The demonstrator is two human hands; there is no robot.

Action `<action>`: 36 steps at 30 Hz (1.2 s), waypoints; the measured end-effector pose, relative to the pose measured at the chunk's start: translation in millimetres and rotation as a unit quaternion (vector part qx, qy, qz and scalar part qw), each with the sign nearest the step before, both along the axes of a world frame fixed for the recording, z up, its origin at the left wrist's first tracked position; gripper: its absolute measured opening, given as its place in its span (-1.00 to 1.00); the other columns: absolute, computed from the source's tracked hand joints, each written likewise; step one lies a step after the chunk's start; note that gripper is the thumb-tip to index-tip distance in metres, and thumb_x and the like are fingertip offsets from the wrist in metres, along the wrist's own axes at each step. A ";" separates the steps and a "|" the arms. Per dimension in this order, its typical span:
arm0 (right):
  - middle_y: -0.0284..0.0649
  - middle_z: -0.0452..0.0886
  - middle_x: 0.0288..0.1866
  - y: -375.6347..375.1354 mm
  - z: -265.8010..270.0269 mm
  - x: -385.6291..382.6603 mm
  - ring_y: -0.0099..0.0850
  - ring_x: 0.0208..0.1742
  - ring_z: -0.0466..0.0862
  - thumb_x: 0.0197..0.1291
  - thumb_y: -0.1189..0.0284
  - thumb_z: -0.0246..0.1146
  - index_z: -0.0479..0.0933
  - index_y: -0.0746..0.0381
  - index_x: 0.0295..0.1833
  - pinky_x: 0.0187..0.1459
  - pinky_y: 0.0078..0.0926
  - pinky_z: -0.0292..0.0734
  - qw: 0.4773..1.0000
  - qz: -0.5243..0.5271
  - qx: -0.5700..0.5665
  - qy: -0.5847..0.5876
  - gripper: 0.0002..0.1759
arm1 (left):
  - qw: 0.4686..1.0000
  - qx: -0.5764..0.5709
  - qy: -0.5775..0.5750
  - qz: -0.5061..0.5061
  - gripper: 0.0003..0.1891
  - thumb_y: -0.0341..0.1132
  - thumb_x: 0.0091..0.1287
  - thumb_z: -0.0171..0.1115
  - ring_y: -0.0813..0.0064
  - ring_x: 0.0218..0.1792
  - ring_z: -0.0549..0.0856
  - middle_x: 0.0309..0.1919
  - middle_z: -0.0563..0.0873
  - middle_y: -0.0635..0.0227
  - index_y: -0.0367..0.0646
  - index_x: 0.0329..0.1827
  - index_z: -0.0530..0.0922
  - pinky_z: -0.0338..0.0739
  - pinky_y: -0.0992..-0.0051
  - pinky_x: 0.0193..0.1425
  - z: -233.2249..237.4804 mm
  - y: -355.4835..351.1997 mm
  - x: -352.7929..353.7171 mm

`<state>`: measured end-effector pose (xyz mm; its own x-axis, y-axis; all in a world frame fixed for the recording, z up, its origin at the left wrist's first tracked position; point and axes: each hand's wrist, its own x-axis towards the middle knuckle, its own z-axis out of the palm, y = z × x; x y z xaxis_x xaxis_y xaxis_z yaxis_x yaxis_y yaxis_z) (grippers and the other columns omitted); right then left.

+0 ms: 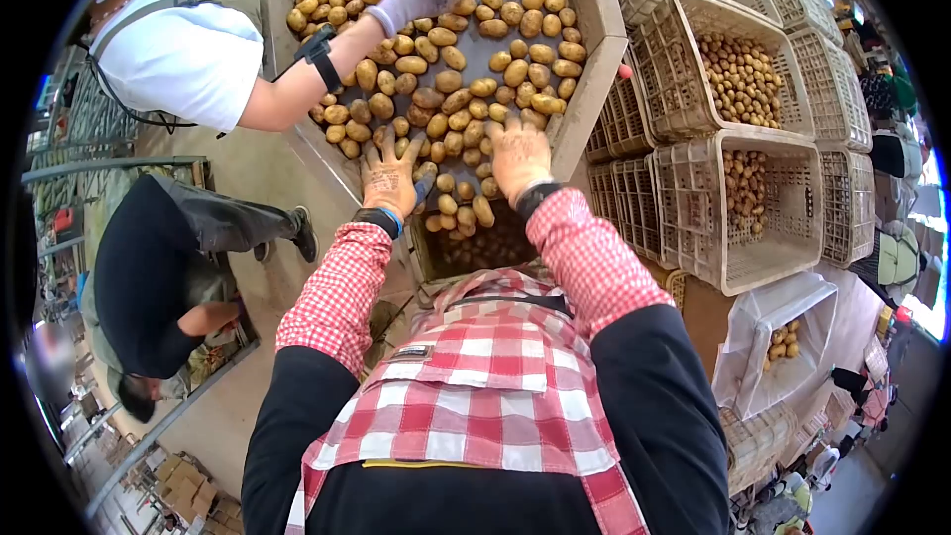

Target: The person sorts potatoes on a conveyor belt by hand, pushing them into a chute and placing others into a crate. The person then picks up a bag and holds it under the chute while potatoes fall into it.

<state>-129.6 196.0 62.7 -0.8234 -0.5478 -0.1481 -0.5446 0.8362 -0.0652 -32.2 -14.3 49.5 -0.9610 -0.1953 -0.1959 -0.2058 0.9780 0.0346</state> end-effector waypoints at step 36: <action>-0.05 0.63 0.33 -63.6 30.0 -124.9 -0.21 0.36 0.63 0.37 0.54 0.14 0.61 0.02 0.33 0.26 -0.21 0.63 0.997 0.032 -0.038 0.052 -0.54 | 0.983 0.114 0.020 -0.146 -0.70 -0.11 0.48 0.19 0.31 -0.02 0.75 -0.03 0.73 0.38 0.04 0.16 0.66 0.64 0.26 0.06 -29.4 18.4 28.3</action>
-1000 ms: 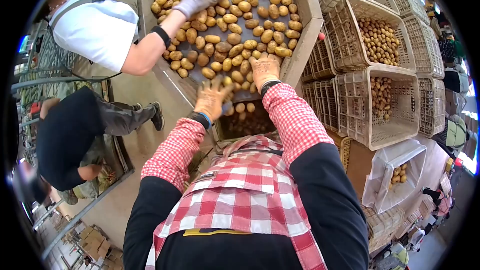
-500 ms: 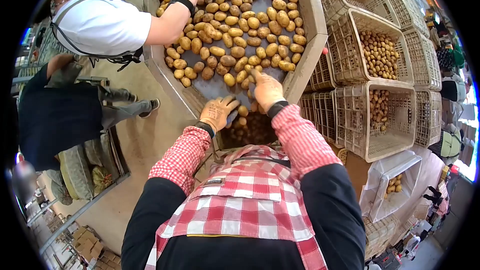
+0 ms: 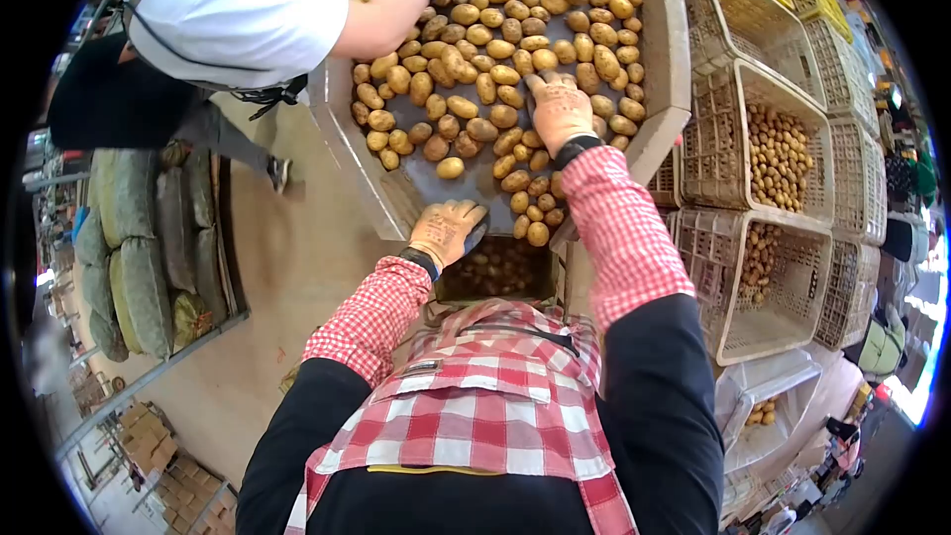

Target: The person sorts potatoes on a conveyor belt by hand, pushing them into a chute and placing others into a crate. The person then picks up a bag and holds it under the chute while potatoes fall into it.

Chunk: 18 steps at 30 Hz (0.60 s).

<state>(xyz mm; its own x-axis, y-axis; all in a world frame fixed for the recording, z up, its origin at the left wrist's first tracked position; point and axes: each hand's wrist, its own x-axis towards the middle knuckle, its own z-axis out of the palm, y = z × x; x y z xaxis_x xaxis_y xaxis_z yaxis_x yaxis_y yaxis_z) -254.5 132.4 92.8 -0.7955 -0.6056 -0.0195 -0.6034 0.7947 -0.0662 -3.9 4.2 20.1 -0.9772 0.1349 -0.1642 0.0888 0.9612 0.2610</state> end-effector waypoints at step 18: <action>-0.10 0.64 0.30 -223.6 17.8 73.3 -0.17 0.22 0.72 0.40 0.43 0.14 0.62 0.13 0.28 0.21 -0.25 0.63 0.973 0.173 -0.073 -0.135 -0.62 | 1.000 -0.007 0.007 0.024 -0.70 -0.18 0.43 0.15 0.34 0.02 0.74 -0.01 0.75 0.34 0.04 0.16 0.64 0.60 0.28 0.08 -42.8 -5.3 11.9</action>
